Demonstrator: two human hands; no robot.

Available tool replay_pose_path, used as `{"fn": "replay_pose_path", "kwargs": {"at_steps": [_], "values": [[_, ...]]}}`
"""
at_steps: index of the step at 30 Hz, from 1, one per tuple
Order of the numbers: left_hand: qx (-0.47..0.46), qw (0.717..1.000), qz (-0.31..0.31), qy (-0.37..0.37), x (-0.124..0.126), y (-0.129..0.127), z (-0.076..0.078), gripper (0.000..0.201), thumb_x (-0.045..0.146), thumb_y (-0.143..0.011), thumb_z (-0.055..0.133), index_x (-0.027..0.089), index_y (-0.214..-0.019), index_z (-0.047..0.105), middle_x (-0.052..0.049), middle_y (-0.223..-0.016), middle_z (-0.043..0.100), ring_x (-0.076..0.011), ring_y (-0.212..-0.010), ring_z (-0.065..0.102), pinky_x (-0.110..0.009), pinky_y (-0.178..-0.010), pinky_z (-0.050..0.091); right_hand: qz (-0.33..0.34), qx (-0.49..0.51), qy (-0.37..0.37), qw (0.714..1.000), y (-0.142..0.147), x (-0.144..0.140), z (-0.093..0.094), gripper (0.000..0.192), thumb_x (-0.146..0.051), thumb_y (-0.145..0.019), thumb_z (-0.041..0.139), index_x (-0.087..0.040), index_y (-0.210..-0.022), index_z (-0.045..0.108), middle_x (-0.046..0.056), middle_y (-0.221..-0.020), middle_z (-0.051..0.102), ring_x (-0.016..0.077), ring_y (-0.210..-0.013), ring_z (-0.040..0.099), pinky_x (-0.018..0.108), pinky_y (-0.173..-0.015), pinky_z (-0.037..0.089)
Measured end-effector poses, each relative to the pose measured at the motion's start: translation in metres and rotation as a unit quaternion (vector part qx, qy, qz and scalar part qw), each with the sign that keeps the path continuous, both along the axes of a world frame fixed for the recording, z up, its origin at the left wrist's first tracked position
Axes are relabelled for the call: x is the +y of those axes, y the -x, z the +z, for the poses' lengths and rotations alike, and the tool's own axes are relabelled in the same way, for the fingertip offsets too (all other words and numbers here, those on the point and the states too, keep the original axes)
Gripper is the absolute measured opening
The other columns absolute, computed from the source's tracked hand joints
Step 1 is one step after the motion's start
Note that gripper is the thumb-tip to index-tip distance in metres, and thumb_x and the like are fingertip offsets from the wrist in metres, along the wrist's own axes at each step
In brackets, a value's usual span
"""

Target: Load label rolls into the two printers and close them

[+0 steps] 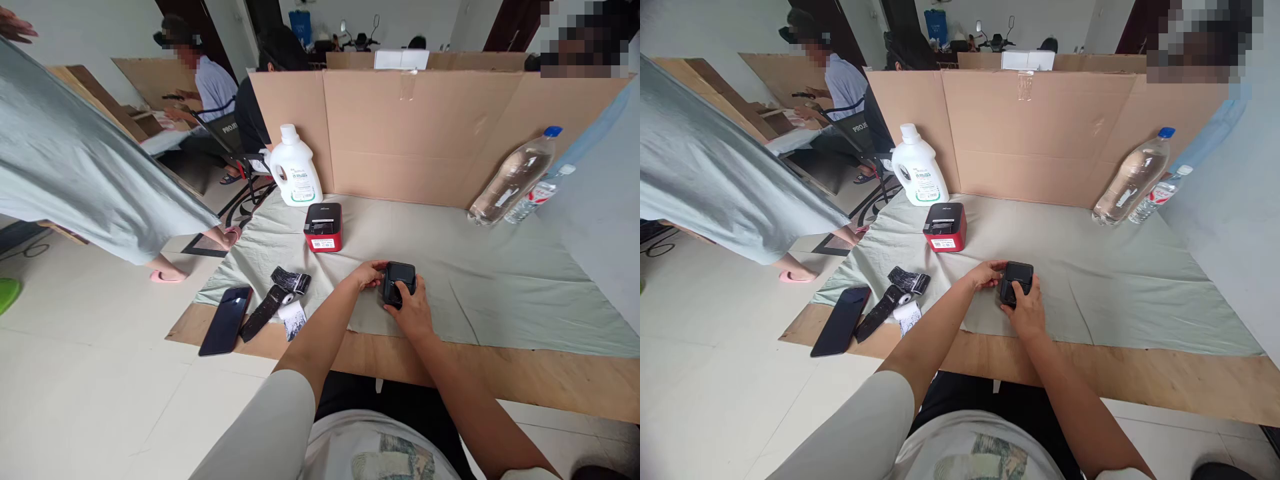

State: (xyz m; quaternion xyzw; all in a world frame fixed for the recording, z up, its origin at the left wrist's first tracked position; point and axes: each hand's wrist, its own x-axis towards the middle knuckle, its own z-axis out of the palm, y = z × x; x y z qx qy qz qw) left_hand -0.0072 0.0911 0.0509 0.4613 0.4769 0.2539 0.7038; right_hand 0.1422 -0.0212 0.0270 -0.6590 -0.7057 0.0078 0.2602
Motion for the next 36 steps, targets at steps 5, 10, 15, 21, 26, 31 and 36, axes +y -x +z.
{"fn": "replay_pose_path", "kwargs": {"at_steps": [5,10,15,21,26,31,36], "values": [[-0.002,1.000,0.000,0.014,0.003,0.000,-0.002,0.063,-0.002,-0.065,0.063,0.026,-0.122,0.063,-0.005,-0.137,0.054,0.0033,-0.042,0.045,-0.013,-0.036,0.030,-0.023,0.007,0.033,0.999,0.002,0.001,0.001,0.062,-0.033,-0.069,0.078,-0.023,-0.125,0.054,0.019,-0.151,0.019,0.0406,-0.125,0.046,0.051,-0.088,0.050],[0.042,0.999,0.025,0.004,0.006,-0.008,-0.007,0.067,-0.002,-0.064,0.062,0.027,-0.124,0.062,-0.005,-0.132,0.059,0.0025,-0.039,0.041,-0.015,-0.034,0.022,-0.024,0.004,0.001,1.000,0.003,-0.002,-0.009,0.062,-0.035,-0.074,0.073,-0.024,-0.131,0.051,0.020,-0.151,0.021,0.0412,-0.123,0.047,0.053,-0.087,0.049],[0.035,0.999,0.017,0.010,0.008,-0.007,-0.010,0.062,0.001,-0.064,0.065,0.025,-0.121,0.064,-0.003,-0.123,0.064,0.0020,-0.039,0.040,-0.015,-0.034,0.023,-0.004,0.002,-0.030,1.000,0.000,-0.003,-0.013,0.073,-0.038,-0.074,0.073,-0.027,-0.139,0.042,0.019,-0.153,0.017,0.0426,-0.129,0.041,0.054,-0.091,0.047],[0.075,0.995,0.025,-0.058,-0.003,-0.002,-0.009,0.044,0.006,-0.073,0.062,0.018,-0.115,0.065,-0.004,-0.101,0.070,-0.0018,-0.043,0.045,-0.017,-0.043,0.035,0.017,0.035,-0.009,0.999,-0.017,0.012,-0.004,0.098,-0.062,-0.066,0.072,-0.032,-0.148,0.026,0.018,-0.150,0.024,0.0416,-0.124,0.044,0.056,-0.088,0.047],[0.243,0.908,0.121,-0.320,-0.020,-0.014,0.002,0.026,0.010,-0.080,0.055,0.019,-0.098,0.071,-0.003,-0.095,0.071,-0.0117,-0.071,0.059,-0.026,-0.072,0.049,0.059,0.082,-0.033,0.994,-0.037,0.037,-0.005,0.085,-0.071,-0.076,0.055,-0.031,-0.147,0.032,0.015,-0.140,0.042,0.0365,-0.121,0.046,0.059,-0.098,0.040],[0.341,0.802,-0.066,-0.486,-0.024,-0.033,0.023,0.025,0.017,-0.084,0.056,0.022,-0.103,0.072,-0.002,-0.109,0.071,-0.0201,-0.102,0.056,-0.033,-0.095,0.042,0.113,0.236,-0.079,0.962,-0.050,0.047,-0.027,0.072,-0.063,-0.090,0.037,-0.022,-0.148,0.027,0.015,-0.138,0.048,0.0302,-0.126,0.045,0.054,-0.101,0.041],[0.492,0.735,-0.191,-0.426,-0.011,-0.055,0.041,0.030,0.031,-0.082,0.063,0.024,-0.110,0.070,-0.006,-0.117,0.067,-0.0292,-0.113,0.049,-0.039,-0.093,0.039,0.091,0.344,-0.083,0.931,-0.052,0.047,-0.042,0.057,-0.055,-0.096,0.029,-0.020,-0.139,0.041,0.014,-0.134,0.053,0.0262,-0.125,0.049,0.051,-0.104,0.041]]}}
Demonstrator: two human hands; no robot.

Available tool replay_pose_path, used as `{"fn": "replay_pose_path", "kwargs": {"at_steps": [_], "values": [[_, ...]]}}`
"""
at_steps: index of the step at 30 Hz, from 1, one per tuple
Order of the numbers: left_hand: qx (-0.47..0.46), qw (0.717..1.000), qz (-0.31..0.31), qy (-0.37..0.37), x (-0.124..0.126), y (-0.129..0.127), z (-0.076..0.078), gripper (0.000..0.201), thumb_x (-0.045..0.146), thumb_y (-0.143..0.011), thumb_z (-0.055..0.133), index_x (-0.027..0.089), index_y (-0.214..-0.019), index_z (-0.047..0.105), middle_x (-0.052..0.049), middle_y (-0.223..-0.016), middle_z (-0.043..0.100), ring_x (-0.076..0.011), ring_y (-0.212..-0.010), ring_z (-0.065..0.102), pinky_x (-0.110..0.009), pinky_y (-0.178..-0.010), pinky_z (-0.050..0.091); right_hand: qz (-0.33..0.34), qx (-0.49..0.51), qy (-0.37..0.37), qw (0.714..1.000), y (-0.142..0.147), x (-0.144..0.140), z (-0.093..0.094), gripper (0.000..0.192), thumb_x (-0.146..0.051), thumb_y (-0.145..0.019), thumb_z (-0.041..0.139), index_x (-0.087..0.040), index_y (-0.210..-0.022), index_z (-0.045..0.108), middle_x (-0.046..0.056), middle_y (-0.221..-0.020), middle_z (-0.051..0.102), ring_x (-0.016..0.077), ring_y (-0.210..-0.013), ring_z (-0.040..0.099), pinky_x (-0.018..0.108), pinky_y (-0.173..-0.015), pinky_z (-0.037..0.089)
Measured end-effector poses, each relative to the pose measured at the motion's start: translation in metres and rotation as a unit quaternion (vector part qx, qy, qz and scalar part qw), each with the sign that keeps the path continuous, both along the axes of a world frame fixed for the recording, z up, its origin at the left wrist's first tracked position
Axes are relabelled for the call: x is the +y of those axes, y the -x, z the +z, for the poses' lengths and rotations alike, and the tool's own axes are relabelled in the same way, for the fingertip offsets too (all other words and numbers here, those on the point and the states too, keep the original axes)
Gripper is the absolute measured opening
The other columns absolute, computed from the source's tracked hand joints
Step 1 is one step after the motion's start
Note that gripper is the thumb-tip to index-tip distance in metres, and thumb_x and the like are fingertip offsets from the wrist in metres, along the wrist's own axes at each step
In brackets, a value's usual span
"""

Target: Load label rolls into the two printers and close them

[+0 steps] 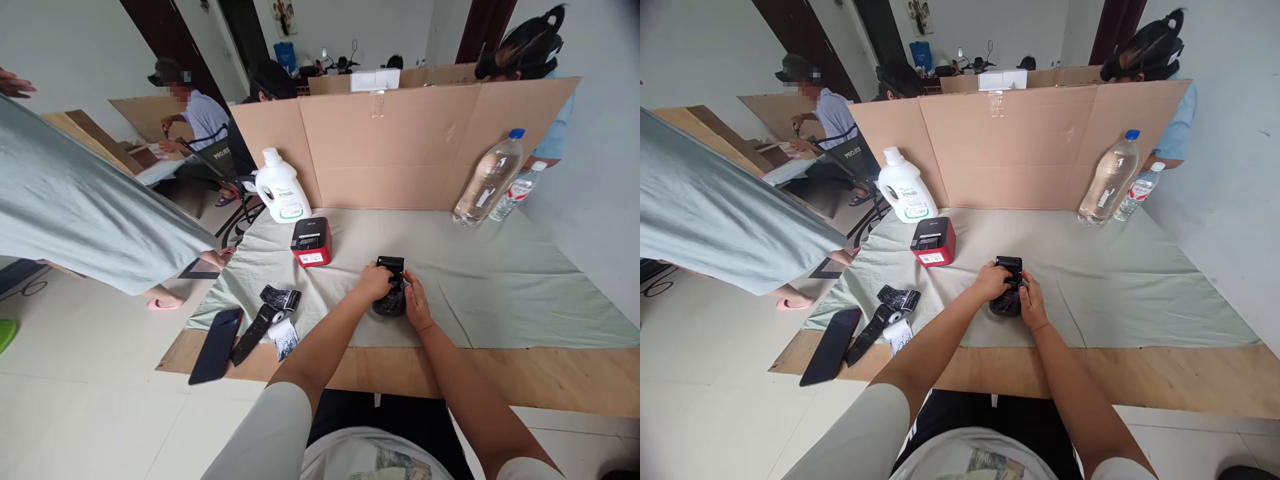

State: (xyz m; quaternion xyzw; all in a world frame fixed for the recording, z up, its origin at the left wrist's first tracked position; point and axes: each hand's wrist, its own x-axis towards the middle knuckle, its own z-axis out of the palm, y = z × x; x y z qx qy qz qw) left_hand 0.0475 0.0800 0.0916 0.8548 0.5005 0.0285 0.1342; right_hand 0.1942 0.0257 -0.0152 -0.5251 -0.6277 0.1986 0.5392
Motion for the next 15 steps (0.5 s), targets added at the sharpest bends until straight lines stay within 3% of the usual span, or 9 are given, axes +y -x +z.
{"fn": "replay_pose_path", "kwargs": {"at_steps": [4,7,11,15], "values": [[0.108,0.994,-0.001,0.028,0.007,-0.016,0.011,0.030,0.029,-0.079,0.066,0.019,-0.106,0.071,-0.012,-0.117,0.065,-0.0304,-0.114,0.049,-0.041,-0.095,0.034,-0.012,0.012,0.000,1.000,0.000,0.002,-0.002,0.052,-0.053,-0.097,0.025,-0.022,-0.128,0.053,0.010,-0.128,0.059,0.0253,-0.122,0.051,0.052,-0.106,0.040],[0.128,0.991,0.003,0.028,0.007,-0.022,0.013,0.028,0.026,-0.079,0.064,0.017,-0.104,0.070,-0.014,-0.118,0.062,-0.0304,-0.115,0.048,-0.043,-0.098,0.031,-0.021,0.003,0.000,1.000,0.001,0.004,-0.002,0.052,-0.052,-0.097,0.025,-0.021,-0.125,0.056,0.011,-0.125,0.061,0.0248,-0.118,0.053,0.050,-0.104,0.042],[0.088,0.996,0.019,0.028,0.005,-0.017,0.006,0.031,0.027,-0.077,0.065,0.017,-0.106,0.068,-0.016,-0.120,0.060,-0.0325,-0.115,0.046,-0.045,-0.096,0.033,-0.028,-0.043,-0.008,0.999,0.002,0.006,0.000,0.051,-0.052,-0.097,0.027,-0.020,-0.125,0.055,0.012,-0.125,0.060,0.0237,-0.118,0.054,0.049,-0.104,0.042],[-0.008,0.999,0.038,0.004,0.003,-0.006,-0.005,0.027,0.022,-0.075,0.066,0.017,-0.101,0.066,-0.013,-0.109,0.064,-0.0326,-0.111,0.049,-0.045,-0.094,0.034,-0.026,-0.091,-0.014,0.995,0.003,0.006,0.003,0.052,-0.052,-0.096,0.031,-0.017,-0.127,0.053,0.014,-0.126,0.059,0.0244,-0.117,0.053,0.049,-0.103,0.041]]}}
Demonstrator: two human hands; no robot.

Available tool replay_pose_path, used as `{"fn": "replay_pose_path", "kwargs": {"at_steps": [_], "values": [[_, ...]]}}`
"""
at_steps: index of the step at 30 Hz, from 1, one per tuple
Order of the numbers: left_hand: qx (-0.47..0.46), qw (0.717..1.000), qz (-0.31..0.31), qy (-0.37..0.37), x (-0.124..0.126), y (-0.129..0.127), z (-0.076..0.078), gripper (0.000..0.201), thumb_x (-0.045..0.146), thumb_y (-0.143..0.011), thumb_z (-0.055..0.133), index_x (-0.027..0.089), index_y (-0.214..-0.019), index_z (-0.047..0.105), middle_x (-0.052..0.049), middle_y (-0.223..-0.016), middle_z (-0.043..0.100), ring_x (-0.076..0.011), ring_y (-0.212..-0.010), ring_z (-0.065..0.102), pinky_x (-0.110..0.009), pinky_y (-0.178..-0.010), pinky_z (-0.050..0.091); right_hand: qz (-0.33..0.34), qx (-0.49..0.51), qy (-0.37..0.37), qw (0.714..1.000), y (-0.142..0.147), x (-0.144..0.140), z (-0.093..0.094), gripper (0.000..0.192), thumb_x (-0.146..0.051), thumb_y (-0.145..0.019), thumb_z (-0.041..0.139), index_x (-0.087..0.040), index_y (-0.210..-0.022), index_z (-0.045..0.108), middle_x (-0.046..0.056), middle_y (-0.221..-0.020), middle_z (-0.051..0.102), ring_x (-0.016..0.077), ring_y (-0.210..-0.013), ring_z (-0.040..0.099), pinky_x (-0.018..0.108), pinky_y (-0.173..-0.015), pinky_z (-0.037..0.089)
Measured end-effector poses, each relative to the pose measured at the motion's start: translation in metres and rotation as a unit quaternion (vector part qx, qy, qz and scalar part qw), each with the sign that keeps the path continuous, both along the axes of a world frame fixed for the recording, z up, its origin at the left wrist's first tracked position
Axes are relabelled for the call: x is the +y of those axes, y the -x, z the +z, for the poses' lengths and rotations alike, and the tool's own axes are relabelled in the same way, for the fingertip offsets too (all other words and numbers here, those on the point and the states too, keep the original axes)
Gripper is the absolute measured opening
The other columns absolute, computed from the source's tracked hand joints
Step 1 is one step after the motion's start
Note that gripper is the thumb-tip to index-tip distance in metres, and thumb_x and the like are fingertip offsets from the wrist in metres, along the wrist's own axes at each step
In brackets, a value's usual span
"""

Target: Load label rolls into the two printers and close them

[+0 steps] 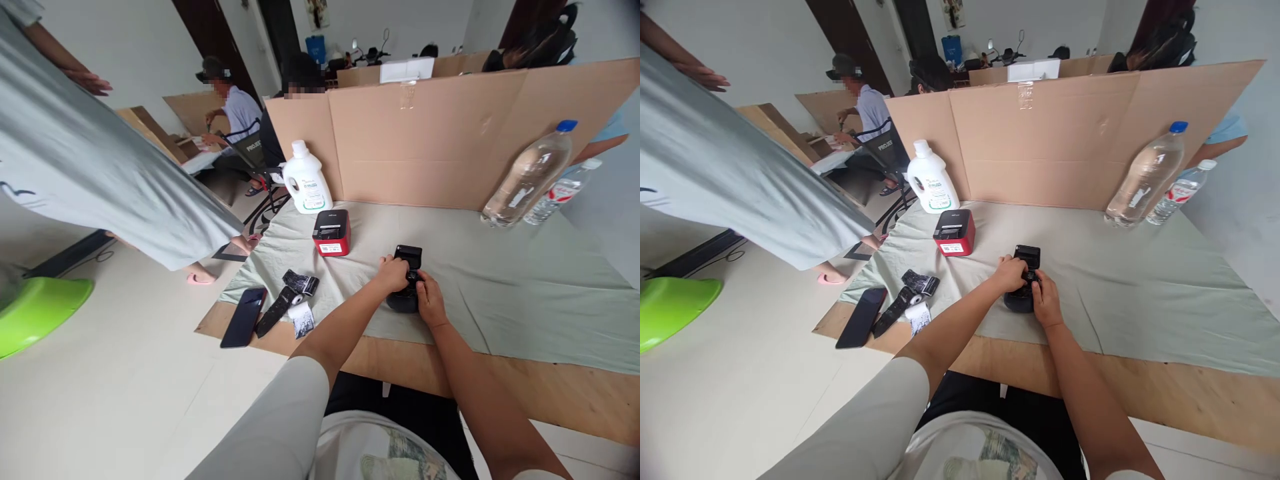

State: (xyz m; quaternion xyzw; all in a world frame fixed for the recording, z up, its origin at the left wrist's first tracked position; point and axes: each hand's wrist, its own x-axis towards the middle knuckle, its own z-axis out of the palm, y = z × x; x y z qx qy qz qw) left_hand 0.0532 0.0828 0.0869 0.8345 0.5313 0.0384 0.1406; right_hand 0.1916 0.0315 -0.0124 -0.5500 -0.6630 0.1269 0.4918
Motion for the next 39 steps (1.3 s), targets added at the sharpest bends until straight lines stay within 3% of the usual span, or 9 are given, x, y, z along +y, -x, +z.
{"fn": "replay_pose_path", "kwargs": {"at_steps": [6,11,17,20,26,29,32,36,39], "values": [[-0.147,0.985,-0.011,-0.085,-0.011,0.009,-0.006,0.027,0.020,-0.077,0.065,0.016,-0.103,0.060,-0.011,-0.108,0.062,-0.0281,-0.110,0.051,-0.042,-0.100,0.036,0.005,-0.013,-0.004,1.000,-0.002,0.001,-0.001,0.051,-0.050,-0.096,0.029,-0.018,-0.126,0.054,0.014,-0.126,0.059,0.0250,-0.116,0.054,0.050,-0.102,0.041],[-0.269,0.958,0.072,-0.068,-0.043,0.050,0.010,0.029,0.022,-0.081,0.060,0.016,-0.110,0.057,-0.008,-0.109,0.060,-0.0202,-0.102,0.057,-0.031,-0.091,0.046,0.007,-0.012,0.004,1.000,-0.004,0.001,-0.002,0.052,-0.051,-0.096,0.029,-0.018,-0.126,0.054,0.014,-0.125,0.060,0.0255,-0.115,0.054,0.049,-0.100,0.042],[-0.103,0.993,0.044,0.041,-0.093,0.163,0.007,0.024,0.020,-0.070,0.066,0.019,-0.094,0.066,-0.005,-0.093,0.065,-0.0233,-0.092,0.060,-0.033,-0.084,0.046,-0.001,-0.012,0.001,1.000,-0.001,0.000,-0.001,0.051,-0.051,-0.095,0.030,-0.018,-0.125,0.055,0.013,-0.125,0.061,0.0249,-0.115,0.055,0.049,-0.101,0.042],[-0.023,0.997,0.057,0.045,-0.105,0.200,-0.001,0.023,0.020,-0.068,0.069,0.021,-0.091,0.068,-0.006,-0.091,0.067,-0.0274,-0.097,0.059,-0.036,-0.089,0.043,-0.002,-0.008,0.007,1.000,0.000,0.000,0.000,0.050,-0.051,-0.095,0.030,-0.018,-0.125,0.055,0.013,-0.126,0.060,0.0252,-0.117,0.054,0.050,-0.102,0.042],[-0.039,0.996,0.081,-0.010,-0.091,0.222,0.002,0.032,0.023,-0.075,0.066,0.021,-0.107,0.065,-0.009,-0.110,0.065,-0.0270,-0.109,0.055,-0.038,-0.098,0.041,-0.004,-0.004,0.014,1.000,-0.001,0.001,0.000,0.052,-0.052,-0.095,0.030,-0.018,-0.124,0.056,0.013,-0.125,0.061,0.0254,-0.116,0.055,0.050,-0.102,0.042],[0.010,0.992,0.123,-0.013,-0.073,0.232,0.006,0.065,0.004,-0.068,0.058,0.026,-0.129,0.053,-0.007,-0.137,0.053,-0.0291,-0.131,0.040,-0.045,-0.107,0.033,-0.001,-0.003,0.017,1.000,-0.001,0.001,-0.001,0.051,-0.052,-0.095,0.030,-0.019,-0.124,0.056,0.013,-0.125,0.061,0.0252,-0.116,0.055,0.050,-0.102,0.042],[0.047,0.989,0.131,0.043,-0.057,0.239,0.007,0.080,-0.001,-0.060,0.058,0.027,-0.134,0.048,-0.007,-0.142,0.049,-0.0337,-0.136,0.033,-0.053,-0.109,0.027,-0.001,-0.002,0.020,1.000,-0.001,0.001,0.000,0.052,-0.053,-0.095,0.030,-0.019,-0.124,0.055,0.013,-0.125,0.061,0.0254,-0.116,0.055,0.050,-0.101,0.042],[-0.125,0.980,0.135,0.078,-0.046,0.233,0.017,0.067,0.014,-0.062,0.065,0.021,-0.128,0.056,-0.010,-0.131,0.057,-0.0318,-0.124,0.047,-0.046,-0.105,0.035,0.001,0.002,0.023,1.000,0.001,0.000,0.001,0.052,-0.054,-0.095,0.031,-0.019,-0.124,0.055,0.013,-0.125,0.061,0.0250,-0.116,0.055,0.049,-0.101,0.043],[-0.399,0.895,0.106,0.167,-0.045,0.209,0.030,0.071,0.033,-0.067,0.064,0.020,-0.135,0.049,-0.010,-0.130,0.057,-0.0285,-0.114,0.056,-0.040,-0.095,0.045,0.003,0.002,0.023,1.000,0.002,-0.001,0.002,0.051,-0.052,-0.095,0.031,-0.019,-0.125,0.054,0.013,-0.126,0.060,0.0247,-0.117,0.053,0.049,-0.102,0.042]]}}
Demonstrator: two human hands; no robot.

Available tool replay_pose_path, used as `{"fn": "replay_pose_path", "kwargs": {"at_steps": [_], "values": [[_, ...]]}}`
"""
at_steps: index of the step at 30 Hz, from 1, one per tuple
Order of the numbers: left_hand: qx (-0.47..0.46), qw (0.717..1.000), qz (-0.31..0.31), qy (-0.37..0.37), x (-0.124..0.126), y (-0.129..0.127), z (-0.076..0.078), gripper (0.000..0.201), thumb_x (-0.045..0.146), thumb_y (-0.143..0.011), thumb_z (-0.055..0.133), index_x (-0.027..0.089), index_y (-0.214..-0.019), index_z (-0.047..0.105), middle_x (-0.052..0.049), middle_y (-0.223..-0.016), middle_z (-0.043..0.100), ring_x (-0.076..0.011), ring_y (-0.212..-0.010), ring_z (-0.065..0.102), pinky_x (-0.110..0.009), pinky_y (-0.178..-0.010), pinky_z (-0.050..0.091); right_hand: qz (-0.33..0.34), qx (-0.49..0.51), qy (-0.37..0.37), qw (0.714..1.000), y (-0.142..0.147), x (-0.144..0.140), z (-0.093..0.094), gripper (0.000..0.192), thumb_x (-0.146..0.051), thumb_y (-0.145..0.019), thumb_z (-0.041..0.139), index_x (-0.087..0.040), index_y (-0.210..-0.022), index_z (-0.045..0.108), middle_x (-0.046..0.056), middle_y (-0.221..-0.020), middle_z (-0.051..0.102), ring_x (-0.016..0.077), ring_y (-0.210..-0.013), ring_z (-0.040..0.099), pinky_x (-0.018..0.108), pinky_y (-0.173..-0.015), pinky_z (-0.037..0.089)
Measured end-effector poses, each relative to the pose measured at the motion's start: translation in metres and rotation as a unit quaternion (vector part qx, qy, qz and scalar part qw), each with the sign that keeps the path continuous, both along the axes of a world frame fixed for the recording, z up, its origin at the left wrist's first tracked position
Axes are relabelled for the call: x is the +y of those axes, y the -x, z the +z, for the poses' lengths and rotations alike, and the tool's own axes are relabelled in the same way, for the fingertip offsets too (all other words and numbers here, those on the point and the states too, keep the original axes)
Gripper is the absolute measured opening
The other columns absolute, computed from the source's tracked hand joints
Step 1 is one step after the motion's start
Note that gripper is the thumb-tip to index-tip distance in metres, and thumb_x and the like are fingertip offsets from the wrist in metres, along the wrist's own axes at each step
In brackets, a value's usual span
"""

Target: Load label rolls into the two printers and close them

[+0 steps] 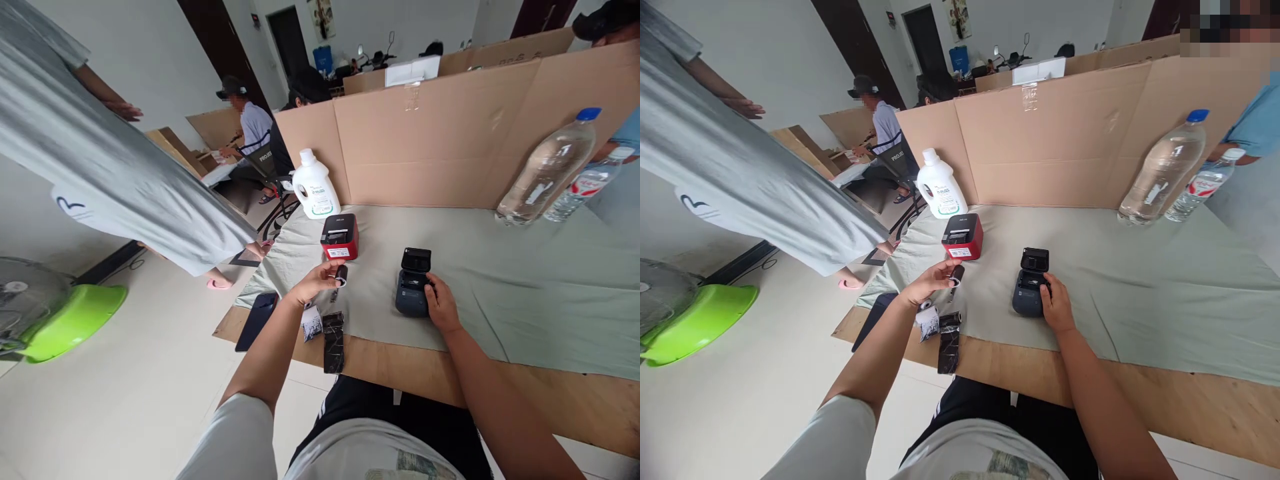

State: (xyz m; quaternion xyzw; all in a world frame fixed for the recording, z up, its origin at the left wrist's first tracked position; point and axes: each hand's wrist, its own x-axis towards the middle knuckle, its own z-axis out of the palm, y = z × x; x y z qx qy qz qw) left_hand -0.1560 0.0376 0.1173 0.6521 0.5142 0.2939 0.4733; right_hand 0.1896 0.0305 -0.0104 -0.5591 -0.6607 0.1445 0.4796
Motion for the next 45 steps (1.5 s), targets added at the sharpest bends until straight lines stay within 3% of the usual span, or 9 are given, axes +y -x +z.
{"fn": "replay_pose_path", "kwargs": {"at_steps": [4,10,16,19,22,26,30,40,45], "values": [[-0.255,0.960,-0.042,0.108,0.000,-0.052,0.005,0.068,0.040,-0.066,0.062,0.020,-0.130,0.052,-0.011,-0.122,0.060,-0.0303,-0.107,0.062,-0.038,-0.082,0.050,-0.012,-0.011,-0.021,1.000,0.000,-0.004,0.006,0.047,-0.050,-0.095,0.032,-0.020,-0.125,0.054,0.012,-0.126,0.060,0.0252,-0.118,0.052,0.050,-0.101,0.042],[-0.360,0.907,-0.106,0.193,0.012,-0.125,-0.016,0.054,0.029,-0.059,0.071,0.018,-0.110,0.061,-0.010,-0.106,0.067,-0.0297,-0.103,0.065,-0.039,-0.086,0.048,-0.005,-0.052,-0.090,0.995,0.001,-0.014,0.024,0.049,-0.046,-0.088,0.051,-0.020,-0.130,0.049,0.012,-0.127,0.057,0.0267,-0.119,0.050,0.050,-0.102,0.041],[-0.254,0.953,-0.114,0.124,0.032,-0.154,-0.025,0.041,0.025,-0.069,0.067,0.016,-0.109,0.065,-0.012,-0.121,0.064,-0.0263,-0.111,0.060,-0.035,-0.089,0.047,0.041,-0.062,-0.105,0.992,-0.002,-0.021,0.030,0.033,-0.030,-0.085,0.053,-0.027,-0.116,0.062,0.007,-0.124,0.058,0.0257,-0.113,0.052,0.048,-0.096,0.046],[-0.175,0.974,-0.145,0.026,0.040,-0.159,-0.028,0.030,0.014,-0.071,0.062,0.018,-0.101,0.068,-0.009,-0.129,0.059,-0.0227,-0.115,0.057,-0.034,-0.094,0.045,0.046,-0.061,-0.090,0.993,-0.005,-0.024,0.030,0.028,-0.021,-0.084,0.049,-0.029,-0.100,0.070,0.005,-0.111,0.063,0.0241,-0.106,0.054,0.044,-0.089,0.049],[-0.061,0.985,-0.133,-0.092,0.049,-0.166,-0.033,0.028,0.005,-0.073,0.055,0.018,-0.094,0.070,-0.007,-0.115,0.064,-0.0179,-0.104,0.061,-0.031,-0.090,0.048,0.030,-0.065,-0.092,0.993,-0.003,-0.023,0.031,0.031,-0.015,-0.084,0.048,-0.029,-0.098,0.071,0.006,-0.103,0.064,0.0230,-0.101,0.053,0.041,-0.088,0.049],[0.119,0.963,-0.103,-0.221,0.059,-0.175,-0.039,0.032,0.001,-0.075,0.053,0.022,-0.091,0.072,-0.003,-0.097,0.070,-0.0167,-0.095,0.062,-0.032,-0.091,0.048,0.006,-0.093,-0.075,0.993,0.000,-0.020,0.030,0.036,-0.009,-0.080,0.049,-0.028,-0.100,0.072,0.007,-0.103,0.062,0.0235,-0.100,0.052,0.041,-0.088,0.049],[0.246,0.934,-0.086,-0.244,0.064,-0.177,-0.042,0.031,0.004,-0.078,0.056,0.024,-0.093,0.073,-0.001,-0.094,0.072,-0.0187,-0.093,0.062,-0.034,-0.091,0.049,0.011,-0.107,-0.085,0.991,0.000,-0.018,0.029,0.039,-0.007,-0.073,0.053,-0.024,-0.103,0.070,0.007,-0.107,0.061,0.0249,-0.103,0.051,0.043,-0.091,0.049],[0.172,0.938,-0.113,-0.278,0.064,-0.171,-0.044,0.038,-0.003,-0.076,0.045,0.017,-0.098,0.070,-0.006,-0.101,0.066,-0.0147,-0.089,0.064,-0.028,-0.084,0.053,-0.016,-0.122,-0.096,0.988,0.002,-0.020,0.032,0.036,-0.008,-0.072,0.056,-0.021,-0.102,0.069,0.009,-0.099,0.059,0.0246,-0.096,0.050,0.040,-0.086,0.049],[0.151,0.942,-0.116,-0.275,0.059,-0.166,-0.045,0.026,0.005,-0.077,0.054,0.017,-0.096,0.066,-0.004,-0.093,0.066,-0.0148,-0.080,0.062,-0.028,-0.074,0.054,-0.004,-0.122,-0.087,0.989,0.002,-0.022,0.034,0.035,-0.008,-0.072,0.055,-0.021,-0.102,0.069,0.007,-0.089,0.059,0.0232,-0.088,0.050,0.038,-0.081,0.049]]}}
